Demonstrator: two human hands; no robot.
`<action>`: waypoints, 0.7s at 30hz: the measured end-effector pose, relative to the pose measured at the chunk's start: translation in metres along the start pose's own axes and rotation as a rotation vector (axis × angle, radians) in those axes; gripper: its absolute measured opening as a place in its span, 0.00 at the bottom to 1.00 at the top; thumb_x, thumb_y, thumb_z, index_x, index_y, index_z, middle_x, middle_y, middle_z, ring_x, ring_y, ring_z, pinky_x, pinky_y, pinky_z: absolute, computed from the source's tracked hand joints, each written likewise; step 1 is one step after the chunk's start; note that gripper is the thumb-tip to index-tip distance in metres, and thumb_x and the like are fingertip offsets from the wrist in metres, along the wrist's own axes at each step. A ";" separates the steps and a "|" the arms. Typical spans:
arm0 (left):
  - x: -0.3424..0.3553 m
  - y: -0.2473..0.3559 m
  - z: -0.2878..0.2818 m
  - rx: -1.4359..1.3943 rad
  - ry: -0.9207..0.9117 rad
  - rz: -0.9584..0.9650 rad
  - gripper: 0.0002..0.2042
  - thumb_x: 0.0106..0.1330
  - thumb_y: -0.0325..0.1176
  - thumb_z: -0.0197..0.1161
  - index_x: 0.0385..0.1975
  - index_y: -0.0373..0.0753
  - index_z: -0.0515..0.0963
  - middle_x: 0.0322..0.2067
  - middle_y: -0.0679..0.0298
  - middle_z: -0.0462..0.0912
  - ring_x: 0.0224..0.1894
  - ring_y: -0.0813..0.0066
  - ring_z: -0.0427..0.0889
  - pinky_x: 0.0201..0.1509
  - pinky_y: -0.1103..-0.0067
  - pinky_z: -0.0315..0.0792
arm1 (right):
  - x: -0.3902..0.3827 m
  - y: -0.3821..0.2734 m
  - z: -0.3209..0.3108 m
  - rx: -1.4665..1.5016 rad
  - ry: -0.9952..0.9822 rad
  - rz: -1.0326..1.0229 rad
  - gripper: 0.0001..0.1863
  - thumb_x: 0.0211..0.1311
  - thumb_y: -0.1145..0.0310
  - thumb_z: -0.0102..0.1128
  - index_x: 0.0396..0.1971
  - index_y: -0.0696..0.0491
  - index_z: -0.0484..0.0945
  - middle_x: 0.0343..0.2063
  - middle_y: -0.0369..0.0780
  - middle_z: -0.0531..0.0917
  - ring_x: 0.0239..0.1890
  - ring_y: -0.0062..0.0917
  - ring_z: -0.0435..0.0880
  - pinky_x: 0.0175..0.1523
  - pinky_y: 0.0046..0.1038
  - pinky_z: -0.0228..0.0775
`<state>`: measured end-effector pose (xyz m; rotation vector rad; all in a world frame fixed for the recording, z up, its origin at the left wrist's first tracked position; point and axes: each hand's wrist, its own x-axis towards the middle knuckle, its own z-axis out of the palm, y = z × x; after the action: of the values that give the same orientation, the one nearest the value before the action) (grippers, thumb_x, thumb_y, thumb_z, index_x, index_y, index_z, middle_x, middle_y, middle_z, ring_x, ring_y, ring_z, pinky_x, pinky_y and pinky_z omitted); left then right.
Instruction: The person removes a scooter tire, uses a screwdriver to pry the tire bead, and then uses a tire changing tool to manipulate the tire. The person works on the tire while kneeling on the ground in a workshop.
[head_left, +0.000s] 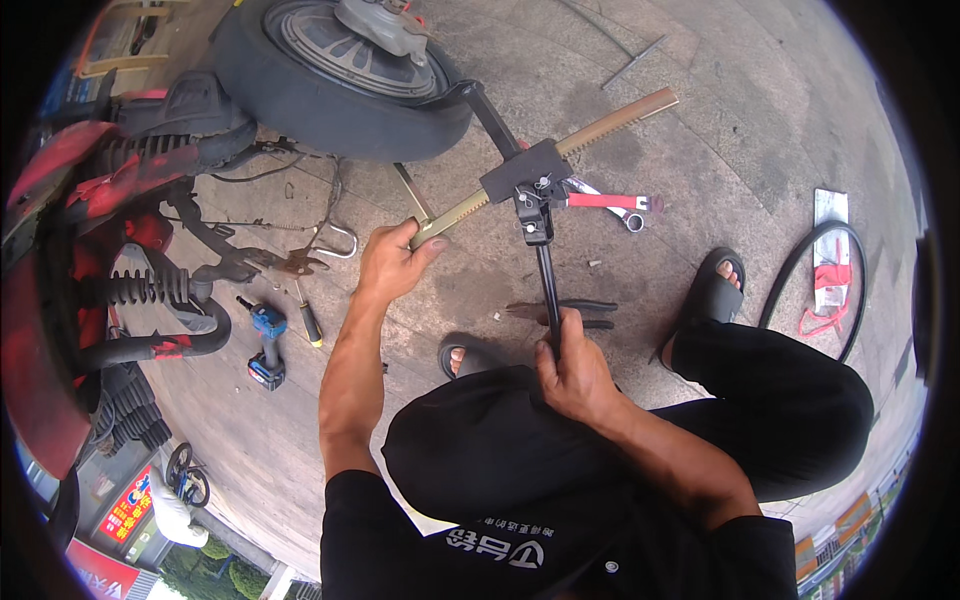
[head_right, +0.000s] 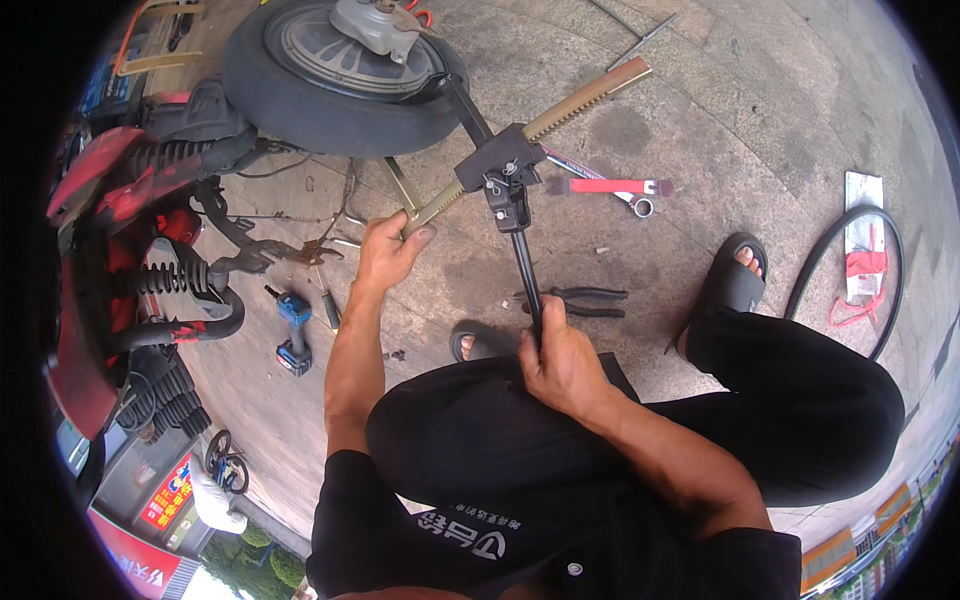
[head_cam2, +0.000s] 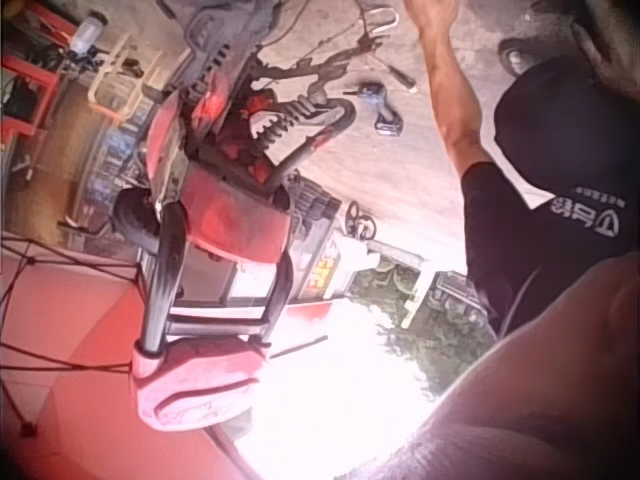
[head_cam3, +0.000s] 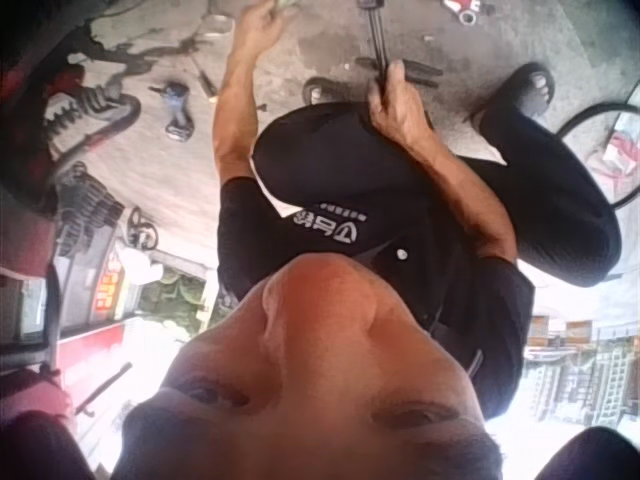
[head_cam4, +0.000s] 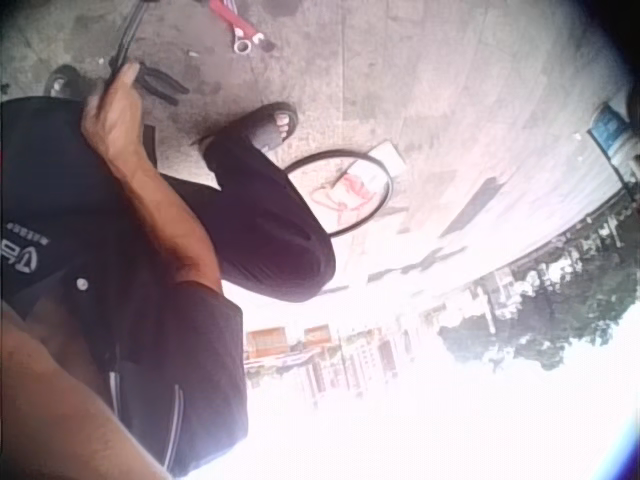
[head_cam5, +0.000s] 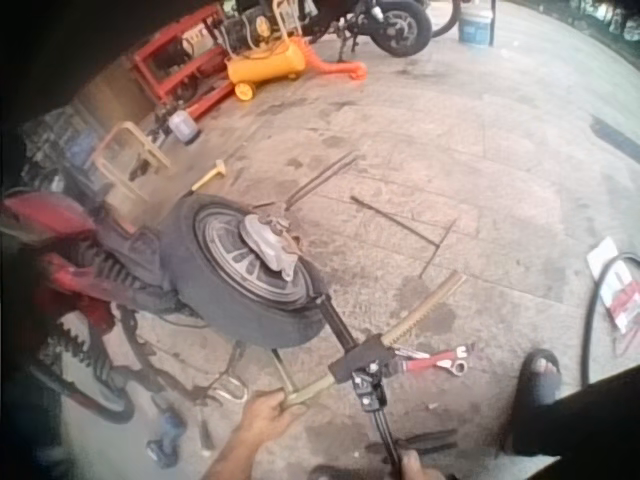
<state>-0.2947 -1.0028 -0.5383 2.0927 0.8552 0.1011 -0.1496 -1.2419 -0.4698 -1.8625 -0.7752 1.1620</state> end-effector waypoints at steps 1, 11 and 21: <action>0.000 0.001 -0.001 -0.008 0.003 0.009 0.12 0.61 0.36 0.68 0.30 0.33 0.79 0.15 0.62 0.69 0.18 0.76 0.65 0.24 0.76 0.64 | -0.006 -0.003 -0.023 -0.108 -0.095 0.086 0.16 0.62 0.74 0.54 0.47 0.59 0.62 0.18 0.53 0.77 0.25 0.55 0.78 0.30 0.50 0.66; 0.001 0.002 -0.003 -0.023 -0.016 0.014 0.12 0.61 0.36 0.68 0.29 0.33 0.78 0.14 0.62 0.67 0.17 0.76 0.65 0.23 0.75 0.63 | -0.007 0.007 0.019 0.025 0.013 -0.067 0.19 0.61 0.74 0.55 0.49 0.60 0.60 0.18 0.54 0.76 0.23 0.55 0.77 0.28 0.49 0.66; -0.002 -0.003 -0.010 -0.002 -0.053 -0.019 0.12 0.61 0.38 0.69 0.31 0.34 0.79 0.15 0.61 0.70 0.18 0.73 0.67 0.24 0.75 0.64 | -0.018 -0.012 -0.087 -0.236 -0.197 -0.032 0.16 0.59 0.75 0.55 0.45 0.60 0.62 0.14 0.53 0.74 0.22 0.55 0.77 0.28 0.50 0.65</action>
<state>-0.3012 -0.9961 -0.5335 2.0758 0.8428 0.0364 -0.0778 -1.2773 -0.4283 -1.9353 -1.0893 1.2931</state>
